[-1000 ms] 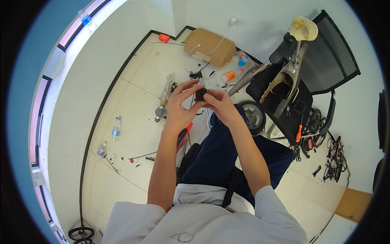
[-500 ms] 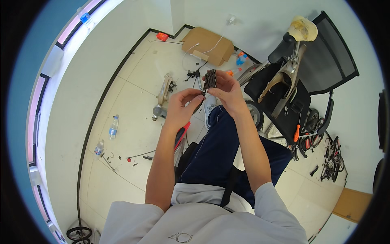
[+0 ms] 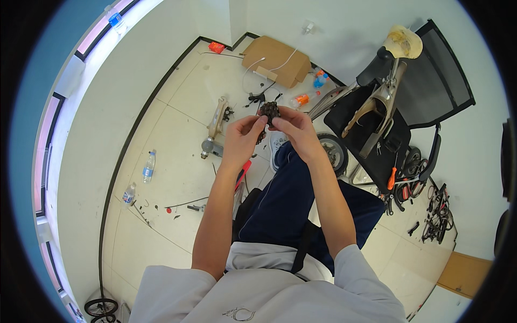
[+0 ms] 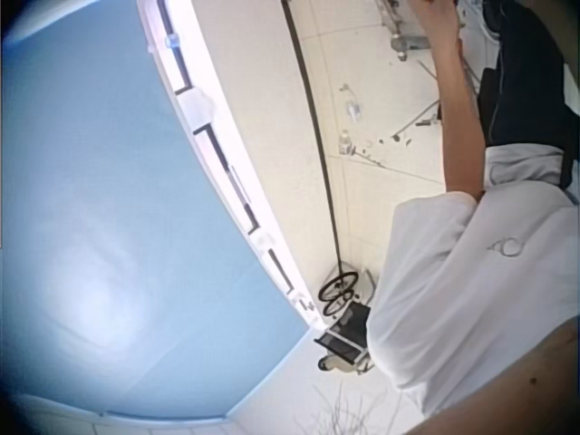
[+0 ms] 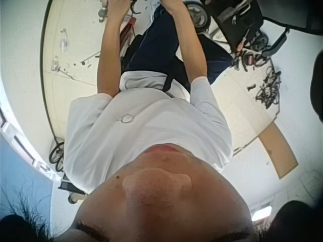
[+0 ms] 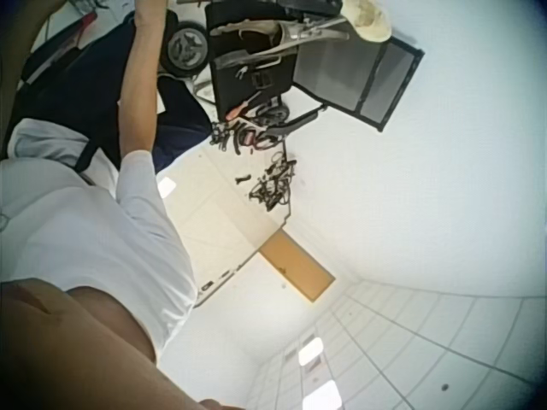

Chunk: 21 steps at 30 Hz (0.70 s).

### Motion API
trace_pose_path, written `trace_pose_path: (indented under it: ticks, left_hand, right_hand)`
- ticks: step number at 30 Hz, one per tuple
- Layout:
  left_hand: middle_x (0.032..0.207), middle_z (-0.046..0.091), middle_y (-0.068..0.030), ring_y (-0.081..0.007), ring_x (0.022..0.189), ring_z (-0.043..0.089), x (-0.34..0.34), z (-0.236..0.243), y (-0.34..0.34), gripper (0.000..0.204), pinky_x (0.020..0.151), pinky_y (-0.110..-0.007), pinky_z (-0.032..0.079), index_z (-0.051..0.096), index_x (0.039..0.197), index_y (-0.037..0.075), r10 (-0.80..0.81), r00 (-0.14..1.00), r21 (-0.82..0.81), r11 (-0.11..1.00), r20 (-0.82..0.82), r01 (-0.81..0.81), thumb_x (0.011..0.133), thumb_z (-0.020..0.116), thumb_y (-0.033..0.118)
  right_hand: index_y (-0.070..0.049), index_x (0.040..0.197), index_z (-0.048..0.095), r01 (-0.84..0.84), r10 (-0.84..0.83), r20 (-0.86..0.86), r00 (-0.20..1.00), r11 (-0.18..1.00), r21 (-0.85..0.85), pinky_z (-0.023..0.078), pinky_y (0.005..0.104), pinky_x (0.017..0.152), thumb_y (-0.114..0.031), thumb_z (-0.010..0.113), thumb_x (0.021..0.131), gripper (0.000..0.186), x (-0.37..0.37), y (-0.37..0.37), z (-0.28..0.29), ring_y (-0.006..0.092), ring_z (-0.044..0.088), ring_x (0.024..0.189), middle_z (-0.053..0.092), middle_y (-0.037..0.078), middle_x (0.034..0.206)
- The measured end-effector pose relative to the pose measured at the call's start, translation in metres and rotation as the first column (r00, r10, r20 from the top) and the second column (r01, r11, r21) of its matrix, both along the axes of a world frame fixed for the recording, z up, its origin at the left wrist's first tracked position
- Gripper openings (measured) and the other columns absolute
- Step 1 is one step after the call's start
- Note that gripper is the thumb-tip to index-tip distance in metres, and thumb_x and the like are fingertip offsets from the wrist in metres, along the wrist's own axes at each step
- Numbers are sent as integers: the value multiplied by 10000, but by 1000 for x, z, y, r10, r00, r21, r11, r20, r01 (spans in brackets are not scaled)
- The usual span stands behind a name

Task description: The person sits on a chair and works on bicycle components. They use a wrench to adjust a part on the bicycle frame, then handle a bicycle chain, inspecting and manipulating it with their hands.

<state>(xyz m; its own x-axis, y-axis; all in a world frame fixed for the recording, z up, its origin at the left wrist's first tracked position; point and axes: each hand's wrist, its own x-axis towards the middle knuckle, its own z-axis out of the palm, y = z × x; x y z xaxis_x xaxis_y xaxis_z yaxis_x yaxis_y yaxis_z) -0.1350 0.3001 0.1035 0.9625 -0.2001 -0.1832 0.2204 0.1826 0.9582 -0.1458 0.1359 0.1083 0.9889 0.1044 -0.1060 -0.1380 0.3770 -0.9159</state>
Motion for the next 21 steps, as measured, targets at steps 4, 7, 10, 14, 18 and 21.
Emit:
trace_pose_path:
  ticks: [4,7,10,14,18,21]
  left_hand:
    - [678,639,-9,-58,607,545,0,-3,0,230,552,-217,413,708,925,-30,26,993,166,985,115,-45,894,700,197]
    - [692,668,-37,-64,622,577,-2,0,-1,235,565,-215,438,713,933,-39,22,983,241,968,180,-65,873,722,189]
    - [736,695,-61,-71,660,609,-1,-3,1,251,595,-215,463,715,953,-41,28,982,191,979,186,-64,861,739,191]
    - [784,707,-73,-82,697,629,-2,2,1,273,634,-223,488,714,974,-42,19,992,85,996,126,-30,847,759,195]
    - [819,710,-65,-89,715,630,-1,6,2,263,664,-230,501,715,998,-27,-19,994,114,993,110,6,836,767,173]
    - [837,710,-63,-111,720,638,-2,2,-1,261,690,-248,509,712,1011,-6,-15,974,160,987,226,-22,803,778,136]
  right_hand:
    - [61,1066,673,165,-162,33,986,944,-287,529,262,758,-90,712,864,256,2,12,17,101,655,839,716,92,930]
    - [66,981,697,226,-188,134,973,892,-391,534,255,708,-108,714,866,209,3,14,22,104,664,770,722,89,849]
    - [68,947,701,237,-181,160,970,840,-487,535,257,707,-105,714,861,194,2,16,34,115,677,759,725,100,827]
    - [63,936,706,285,-184,235,954,793,-538,535,260,713,-107,717,854,189,0,14,37,128,692,760,728,106,819]
    - [58,930,709,325,-210,271,939,798,-508,532,260,706,-113,722,851,188,1,15,34,125,689,747,727,103,814]
    - [58,930,708,384,-277,282,919,793,-473,526,256,698,-113,729,846,192,1,20,34,119,682,743,726,102,813]
